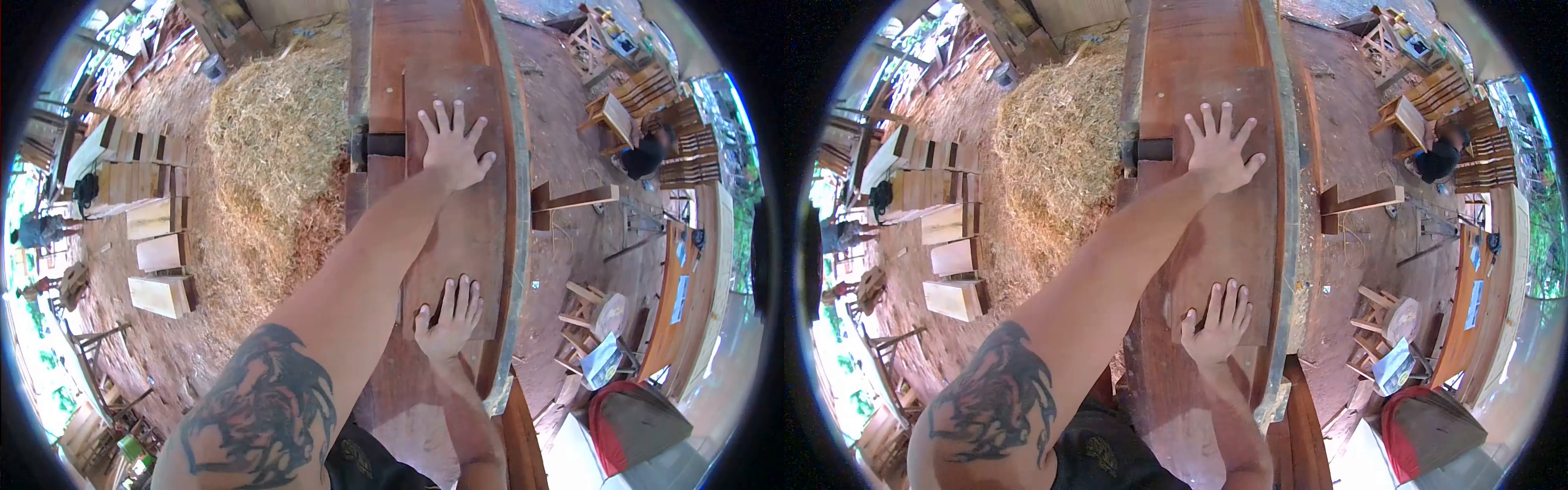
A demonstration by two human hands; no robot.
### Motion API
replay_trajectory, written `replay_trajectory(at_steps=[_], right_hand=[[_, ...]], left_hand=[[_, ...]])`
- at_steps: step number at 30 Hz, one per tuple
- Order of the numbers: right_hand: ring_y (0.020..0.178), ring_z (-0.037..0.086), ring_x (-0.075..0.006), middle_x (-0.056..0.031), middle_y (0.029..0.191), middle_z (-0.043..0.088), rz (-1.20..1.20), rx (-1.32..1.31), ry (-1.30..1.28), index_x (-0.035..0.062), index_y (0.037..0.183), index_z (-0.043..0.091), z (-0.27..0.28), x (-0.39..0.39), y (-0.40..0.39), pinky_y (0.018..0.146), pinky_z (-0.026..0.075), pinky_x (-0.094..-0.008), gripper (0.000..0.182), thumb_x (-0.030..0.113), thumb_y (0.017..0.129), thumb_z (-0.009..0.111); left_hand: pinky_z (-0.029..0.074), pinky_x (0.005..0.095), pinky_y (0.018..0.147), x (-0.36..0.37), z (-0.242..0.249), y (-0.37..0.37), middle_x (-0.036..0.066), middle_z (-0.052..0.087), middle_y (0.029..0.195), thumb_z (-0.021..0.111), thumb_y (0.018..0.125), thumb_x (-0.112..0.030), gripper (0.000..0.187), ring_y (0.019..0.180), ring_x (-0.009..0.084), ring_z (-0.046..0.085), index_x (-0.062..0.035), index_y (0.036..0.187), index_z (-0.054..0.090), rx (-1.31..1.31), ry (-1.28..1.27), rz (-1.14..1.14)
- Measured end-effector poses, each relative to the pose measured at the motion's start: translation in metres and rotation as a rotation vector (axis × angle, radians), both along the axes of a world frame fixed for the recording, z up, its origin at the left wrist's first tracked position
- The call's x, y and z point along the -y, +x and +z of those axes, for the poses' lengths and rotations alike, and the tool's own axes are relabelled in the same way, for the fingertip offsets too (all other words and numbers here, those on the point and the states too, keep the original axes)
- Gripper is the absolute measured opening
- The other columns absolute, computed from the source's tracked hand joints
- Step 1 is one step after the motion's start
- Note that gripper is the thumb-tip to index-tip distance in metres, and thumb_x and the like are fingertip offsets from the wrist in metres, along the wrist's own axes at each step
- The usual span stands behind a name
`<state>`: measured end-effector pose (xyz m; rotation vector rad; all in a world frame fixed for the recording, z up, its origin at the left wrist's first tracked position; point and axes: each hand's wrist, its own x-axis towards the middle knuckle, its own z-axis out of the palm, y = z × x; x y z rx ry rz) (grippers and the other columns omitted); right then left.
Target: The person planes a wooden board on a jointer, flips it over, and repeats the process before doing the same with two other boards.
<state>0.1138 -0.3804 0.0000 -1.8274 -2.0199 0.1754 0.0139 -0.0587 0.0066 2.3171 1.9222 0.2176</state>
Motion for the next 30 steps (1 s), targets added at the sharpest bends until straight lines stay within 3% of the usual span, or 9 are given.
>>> replay_trajectory(at_steps=[15, 30], right_hand=[[0.151, 0.043, -0.0492, -0.0227, 0.164, 0.047, -0.006, 0.015, 0.07, 0.0054, 0.156, 0.053, -0.006, -0.058, -0.013, 0.12, 0.033, -0.0657, 0.064, 0.043, 0.104, 0.052], [0.151, 0.044, -0.0466, -0.0202, 0.164, 0.049, -0.047, 0.109, 0.099, 0.0088, 0.156, 0.056, -0.021, -0.131, -0.03, 0.121, 0.033, -0.0644, 0.068, 0.042, 0.096, 0.058]], left_hand=[[0.002, 0.0833, 0.12, -0.056, -0.002, -0.011, 0.025, 0.015, 0.178, 0.038, 0.104, -0.069, 0.081, 0.16, 0.0599, 0.006, -0.025, 0.171, 0.03, -0.017, -0.011, 0.007], [0.001, 0.0848, 0.119, -0.136, -0.011, -0.028, 0.023, 0.012, 0.179, 0.035, 0.102, -0.075, 0.084, 0.16, 0.0602, 0.002, -0.0276, 0.171, 0.03, -0.018, 0.002, 0.002]])
